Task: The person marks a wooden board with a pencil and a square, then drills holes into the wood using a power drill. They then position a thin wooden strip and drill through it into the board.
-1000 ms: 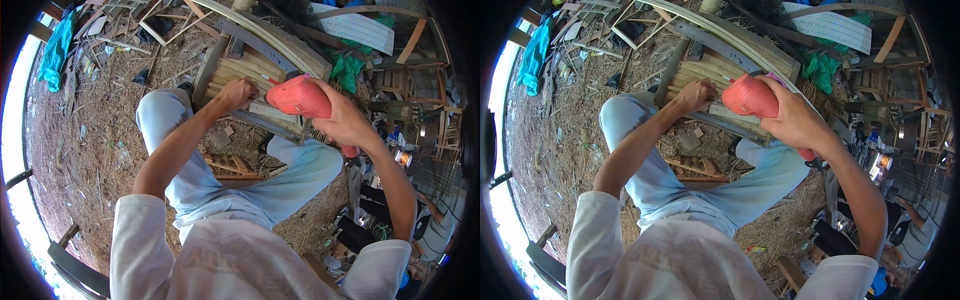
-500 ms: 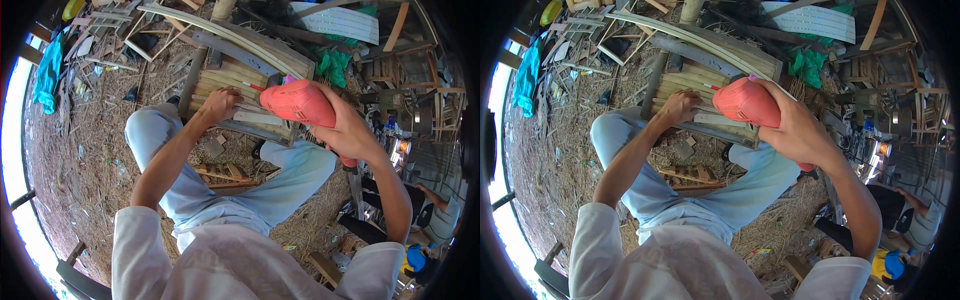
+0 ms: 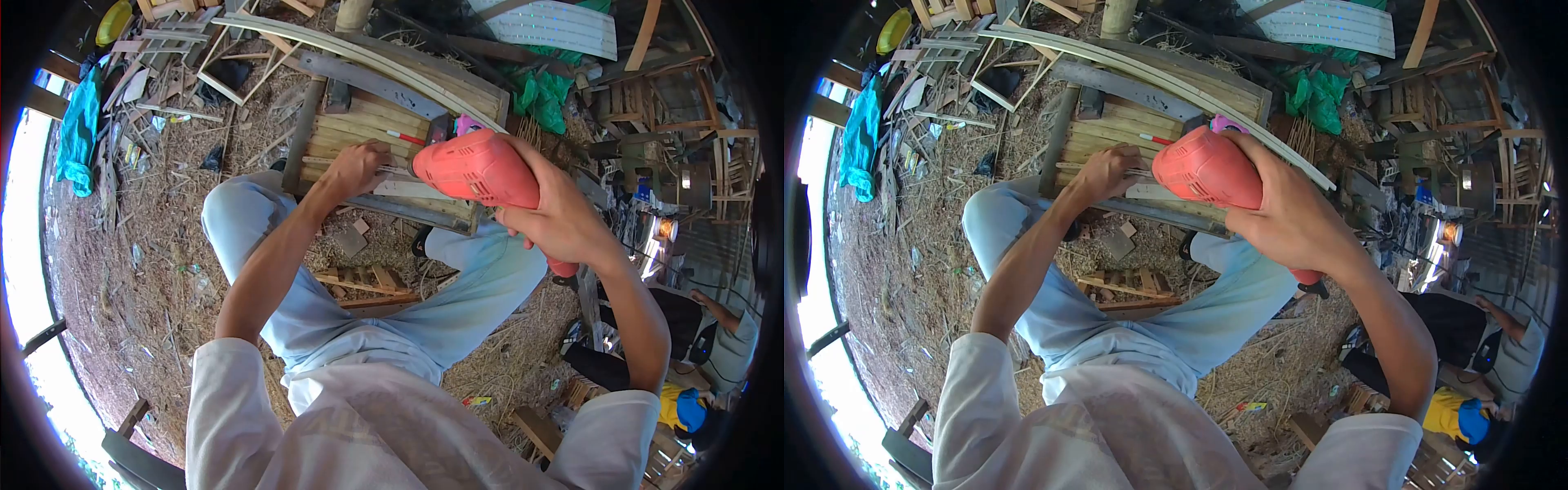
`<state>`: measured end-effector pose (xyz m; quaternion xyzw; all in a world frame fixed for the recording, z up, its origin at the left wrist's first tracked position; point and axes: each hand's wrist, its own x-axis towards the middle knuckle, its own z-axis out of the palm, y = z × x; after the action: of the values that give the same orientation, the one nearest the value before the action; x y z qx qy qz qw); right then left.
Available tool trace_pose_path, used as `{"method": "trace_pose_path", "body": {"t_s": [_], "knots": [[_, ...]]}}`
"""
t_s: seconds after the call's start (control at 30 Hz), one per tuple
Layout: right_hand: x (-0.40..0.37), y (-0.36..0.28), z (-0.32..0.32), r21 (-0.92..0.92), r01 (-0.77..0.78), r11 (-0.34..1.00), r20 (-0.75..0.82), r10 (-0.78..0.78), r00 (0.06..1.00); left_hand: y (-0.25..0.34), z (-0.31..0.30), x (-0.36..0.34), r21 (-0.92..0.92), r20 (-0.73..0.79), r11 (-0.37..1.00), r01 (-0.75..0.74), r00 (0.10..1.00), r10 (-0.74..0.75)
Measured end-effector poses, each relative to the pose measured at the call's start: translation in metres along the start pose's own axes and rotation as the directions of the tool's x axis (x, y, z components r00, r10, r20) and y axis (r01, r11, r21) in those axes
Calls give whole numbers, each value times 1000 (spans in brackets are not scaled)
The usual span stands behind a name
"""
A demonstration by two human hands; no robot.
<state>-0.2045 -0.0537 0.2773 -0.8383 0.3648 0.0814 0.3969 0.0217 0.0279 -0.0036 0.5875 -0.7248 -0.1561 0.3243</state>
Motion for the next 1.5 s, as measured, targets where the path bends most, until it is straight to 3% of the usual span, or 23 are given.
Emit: {"method": "trace_pose_path", "body": {"t_s": [0.13,0.27,0.47,0.53,0.63,0.83,0.9,1.03,1.2,1.5], "knots": [[1,-6,-3,8,-46,999,16,45,999,2,1,0,-10,-22,1000,-1,1000,0],[2,0,-2,-31,18,999,-22,-18,1000,-6,-4,4,-12,12,1000,12,1000,-12],[4,-2,3,1,-32,999,1,32,999,-10,-1,-1,-73,-8,997,39,999,-40],[5,-7,3,-6,-127,992,39,128,991,-13,-1,-2,-86,-20,995,47,999,-49],[8,1,7,-29,-9,1000,6,9,1000,-13,-1,-4,-79,-20,995,59,998,-61],[16,5,12,-42,17,999,-8,-17,1000,-7,-6,-6,-44,-10,996,79,997,-80],[15,-7,10,21,-37,999,16,37,999,-7,-6,-5,6,42,996,86,995,-86],[14,-13,8,139,-112,984,38,108,993,-9,-5,-5,24,4,999,42,999,-42],[14,-16,6,94,-108,990,50,103,993,-6,-5,-5,31,22,992,125,992,-126],[15,-12,10,78,-68,995,36,65,997,-5,-8,-5,13,25,992,128,991,-128]]}}
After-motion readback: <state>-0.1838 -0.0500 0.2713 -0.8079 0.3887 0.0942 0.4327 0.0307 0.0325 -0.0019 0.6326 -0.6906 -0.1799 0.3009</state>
